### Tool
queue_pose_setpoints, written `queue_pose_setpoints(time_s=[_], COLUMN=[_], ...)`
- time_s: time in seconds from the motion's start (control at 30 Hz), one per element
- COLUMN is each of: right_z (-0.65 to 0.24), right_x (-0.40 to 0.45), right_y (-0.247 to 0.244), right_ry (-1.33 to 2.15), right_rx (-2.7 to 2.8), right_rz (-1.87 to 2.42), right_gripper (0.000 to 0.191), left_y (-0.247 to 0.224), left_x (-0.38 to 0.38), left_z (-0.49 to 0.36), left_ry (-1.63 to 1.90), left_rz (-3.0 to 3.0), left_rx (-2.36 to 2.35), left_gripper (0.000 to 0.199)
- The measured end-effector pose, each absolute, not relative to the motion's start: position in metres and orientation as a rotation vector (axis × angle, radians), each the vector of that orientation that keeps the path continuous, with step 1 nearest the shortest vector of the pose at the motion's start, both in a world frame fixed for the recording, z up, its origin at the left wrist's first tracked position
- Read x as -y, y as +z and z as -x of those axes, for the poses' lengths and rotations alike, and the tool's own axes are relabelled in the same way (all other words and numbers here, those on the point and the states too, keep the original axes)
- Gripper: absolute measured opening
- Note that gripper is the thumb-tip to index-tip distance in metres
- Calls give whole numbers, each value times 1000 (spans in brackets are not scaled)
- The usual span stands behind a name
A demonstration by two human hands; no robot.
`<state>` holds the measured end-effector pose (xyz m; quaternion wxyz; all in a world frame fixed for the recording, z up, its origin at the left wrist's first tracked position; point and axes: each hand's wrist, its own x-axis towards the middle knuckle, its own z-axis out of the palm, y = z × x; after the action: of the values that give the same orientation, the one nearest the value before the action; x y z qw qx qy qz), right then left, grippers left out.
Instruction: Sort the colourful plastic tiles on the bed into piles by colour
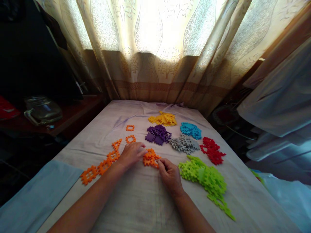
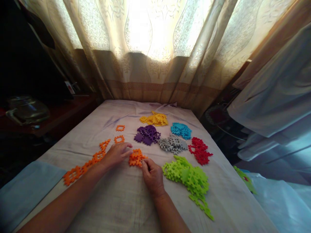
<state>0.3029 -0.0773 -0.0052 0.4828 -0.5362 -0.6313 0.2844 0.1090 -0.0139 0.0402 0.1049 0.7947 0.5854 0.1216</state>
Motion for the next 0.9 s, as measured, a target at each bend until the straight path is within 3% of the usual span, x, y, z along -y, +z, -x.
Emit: queue_pose_setpoints(time_s=[0.37, 0.9], right_z=[-303, -302], right_x=[76, 75], right_y=[-12, -8], right_ry=[693, 691], right_rx=[1540, 1550], right_rz=[1316, 1292], right_gripper=[35, 34], left_y=[46, 46], left_x=[-4, 9], left_z=[-68, -102], left_ry=[232, 424], left_rz=[-2304, -2369], left_rx=[-2077, -1724], left_gripper=[18, 22])
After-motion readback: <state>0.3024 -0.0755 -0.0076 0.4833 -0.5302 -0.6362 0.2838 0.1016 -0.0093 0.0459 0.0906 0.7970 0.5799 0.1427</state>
